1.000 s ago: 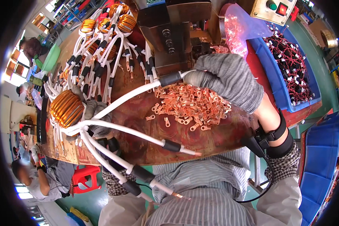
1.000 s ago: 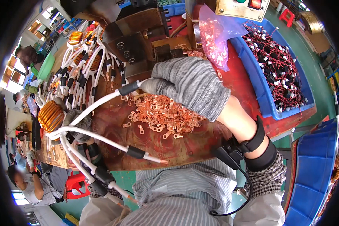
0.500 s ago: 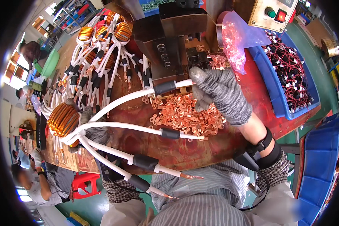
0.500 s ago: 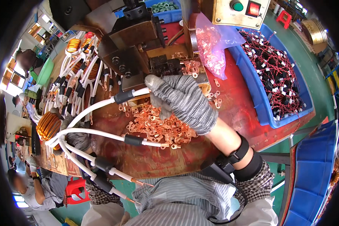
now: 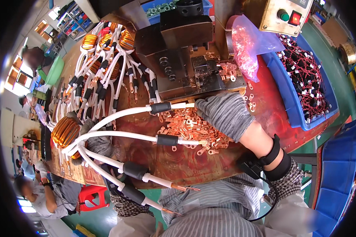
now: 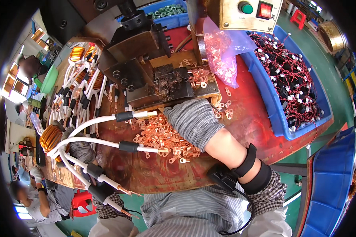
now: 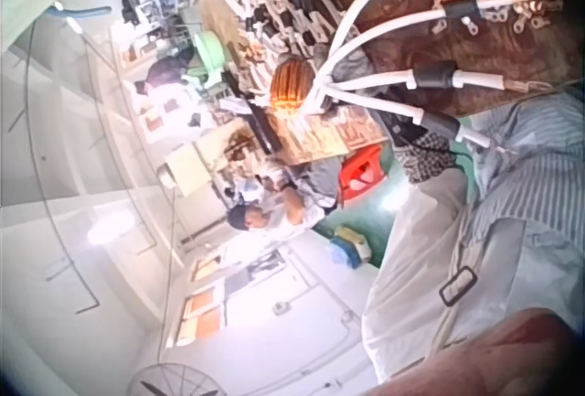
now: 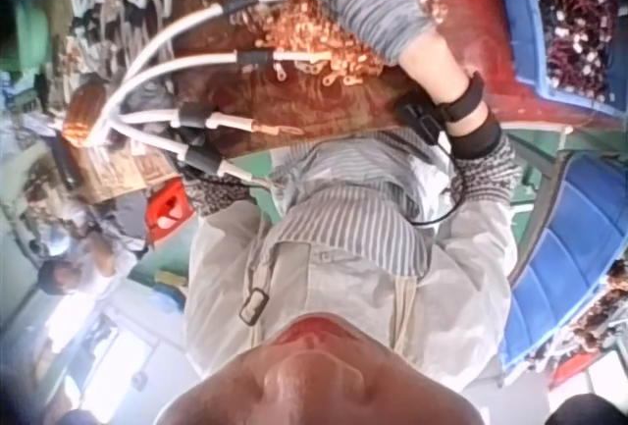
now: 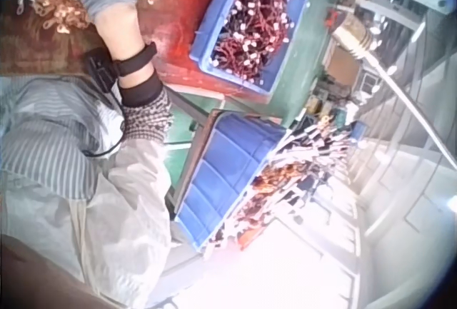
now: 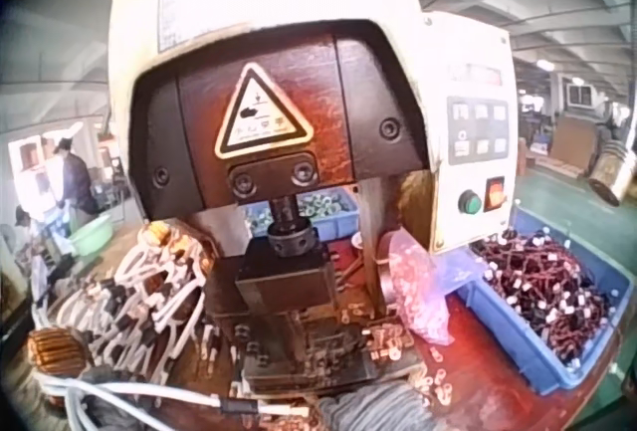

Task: Crimping metal connectors onto the wire ends of large electrical coils using an industrial press machine.

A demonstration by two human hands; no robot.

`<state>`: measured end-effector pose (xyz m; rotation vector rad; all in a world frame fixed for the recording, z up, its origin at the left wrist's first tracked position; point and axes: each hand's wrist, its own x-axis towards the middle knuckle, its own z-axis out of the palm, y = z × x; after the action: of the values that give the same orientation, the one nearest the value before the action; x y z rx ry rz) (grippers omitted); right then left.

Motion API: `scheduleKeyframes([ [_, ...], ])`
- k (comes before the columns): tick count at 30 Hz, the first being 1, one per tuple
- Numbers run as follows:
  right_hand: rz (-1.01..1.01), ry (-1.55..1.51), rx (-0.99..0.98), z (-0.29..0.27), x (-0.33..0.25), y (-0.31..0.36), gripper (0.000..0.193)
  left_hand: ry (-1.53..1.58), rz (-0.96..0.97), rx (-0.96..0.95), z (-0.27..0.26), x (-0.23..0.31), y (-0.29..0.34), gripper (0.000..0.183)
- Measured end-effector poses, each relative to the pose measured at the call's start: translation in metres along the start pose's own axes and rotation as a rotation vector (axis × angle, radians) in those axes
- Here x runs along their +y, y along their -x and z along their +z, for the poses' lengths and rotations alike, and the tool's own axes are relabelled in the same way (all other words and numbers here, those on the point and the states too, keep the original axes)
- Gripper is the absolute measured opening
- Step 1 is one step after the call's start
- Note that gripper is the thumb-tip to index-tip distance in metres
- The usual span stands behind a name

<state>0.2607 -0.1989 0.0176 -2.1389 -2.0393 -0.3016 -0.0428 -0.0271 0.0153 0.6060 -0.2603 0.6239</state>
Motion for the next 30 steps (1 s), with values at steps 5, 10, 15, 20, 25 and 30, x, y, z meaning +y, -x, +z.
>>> scheduleKeyframes([
  [5,0.015,-0.176,0.030,-0.007,0.003,0.002,0.025,-0.060,0.047,0.026,0.002,0.003,0.001,0.033],
  [10,0.047,-0.347,0.024,-0.020,0.012,0.005,0.021,-0.056,0.061,0.031,-0.002,0.000,-0.006,0.033],
  [15,0.219,-1.281,0.040,-0.030,0.016,0.015,0.013,-0.053,0.024,0.033,-0.003,0.002,-0.011,0.032],
  [20,0.341,-1.626,0.001,-0.032,0.006,0.008,0.009,-0.069,0.033,0.036,0.006,0.006,-0.004,0.032],
  [25,0.403,-1.609,0.074,-0.038,0.008,0.008,0.008,-0.052,0.022,0.042,0.005,0.003,0.000,0.032],
  [30,0.396,-1.647,0.167,-0.033,0.006,0.009,0.012,-0.002,-0.029,0.021,0.000,-0.009,0.012,0.032],
])
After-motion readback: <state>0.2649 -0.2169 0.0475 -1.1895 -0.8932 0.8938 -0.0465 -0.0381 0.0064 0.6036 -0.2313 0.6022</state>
